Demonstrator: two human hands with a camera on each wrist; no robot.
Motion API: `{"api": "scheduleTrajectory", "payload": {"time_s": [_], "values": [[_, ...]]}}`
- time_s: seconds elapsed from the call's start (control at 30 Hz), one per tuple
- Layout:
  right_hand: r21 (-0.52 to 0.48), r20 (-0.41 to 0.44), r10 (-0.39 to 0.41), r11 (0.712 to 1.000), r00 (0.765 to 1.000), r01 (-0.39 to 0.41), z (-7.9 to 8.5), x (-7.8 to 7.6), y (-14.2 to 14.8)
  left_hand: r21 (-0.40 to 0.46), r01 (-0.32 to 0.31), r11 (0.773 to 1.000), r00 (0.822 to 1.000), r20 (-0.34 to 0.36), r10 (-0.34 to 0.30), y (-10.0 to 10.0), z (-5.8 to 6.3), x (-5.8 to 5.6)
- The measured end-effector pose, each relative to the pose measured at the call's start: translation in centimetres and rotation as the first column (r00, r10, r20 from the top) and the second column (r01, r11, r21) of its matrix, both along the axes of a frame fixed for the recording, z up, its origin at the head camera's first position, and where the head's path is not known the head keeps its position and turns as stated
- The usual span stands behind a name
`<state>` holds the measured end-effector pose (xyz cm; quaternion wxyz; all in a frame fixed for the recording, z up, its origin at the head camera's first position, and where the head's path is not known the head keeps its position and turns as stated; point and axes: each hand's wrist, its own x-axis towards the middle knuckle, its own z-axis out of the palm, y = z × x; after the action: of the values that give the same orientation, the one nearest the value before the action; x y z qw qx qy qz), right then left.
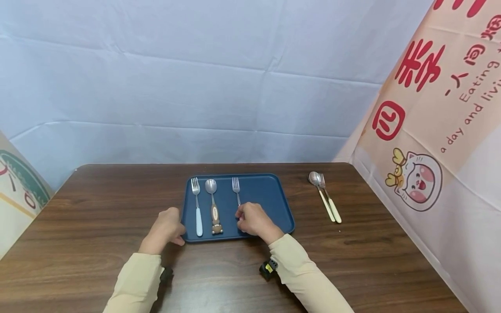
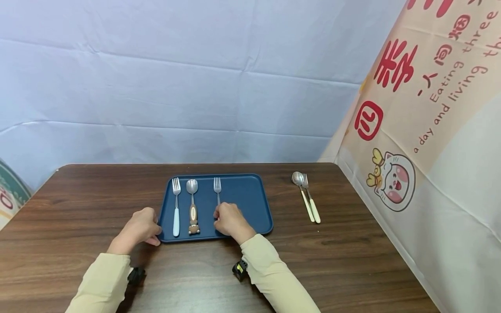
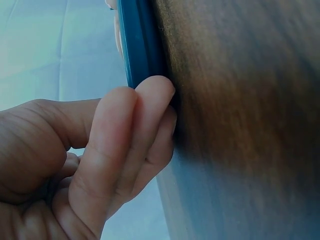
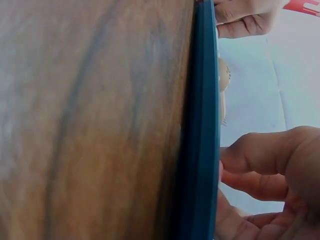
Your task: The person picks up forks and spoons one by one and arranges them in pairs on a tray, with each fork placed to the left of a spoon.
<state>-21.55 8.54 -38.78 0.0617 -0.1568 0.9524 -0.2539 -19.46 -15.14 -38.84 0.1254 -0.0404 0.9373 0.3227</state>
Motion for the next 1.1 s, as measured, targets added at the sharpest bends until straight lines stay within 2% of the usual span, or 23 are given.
{"api": "scheduleTrajectory", "payload": {"time_s": [0.33, 0.6, 1.1], "values": [[0.044, -0.051, 0.031, 0.999, 0.998, -0.028, -0.35, -0.16, -0.43, -0.007, 0.004, 1.000, 1.000, -0.006, -0.004, 0.10, -0.09, -0.04], [0.015, 0.002, 0.025, 1.000, 1.000, -0.025, -0.30, -0.26, -0.52, -0.022, 0.005, 1.000, 1.000, -0.001, -0.005, 0.18, 0.18, 0.00], [-0.015, -0.019, 0.071, 0.997, 0.997, -0.071, -0.32, -0.26, -0.63, -0.025, 0.001, 1.000, 1.000, -0.002, -0.001, 0.23, 0.09, -0.01]]}}
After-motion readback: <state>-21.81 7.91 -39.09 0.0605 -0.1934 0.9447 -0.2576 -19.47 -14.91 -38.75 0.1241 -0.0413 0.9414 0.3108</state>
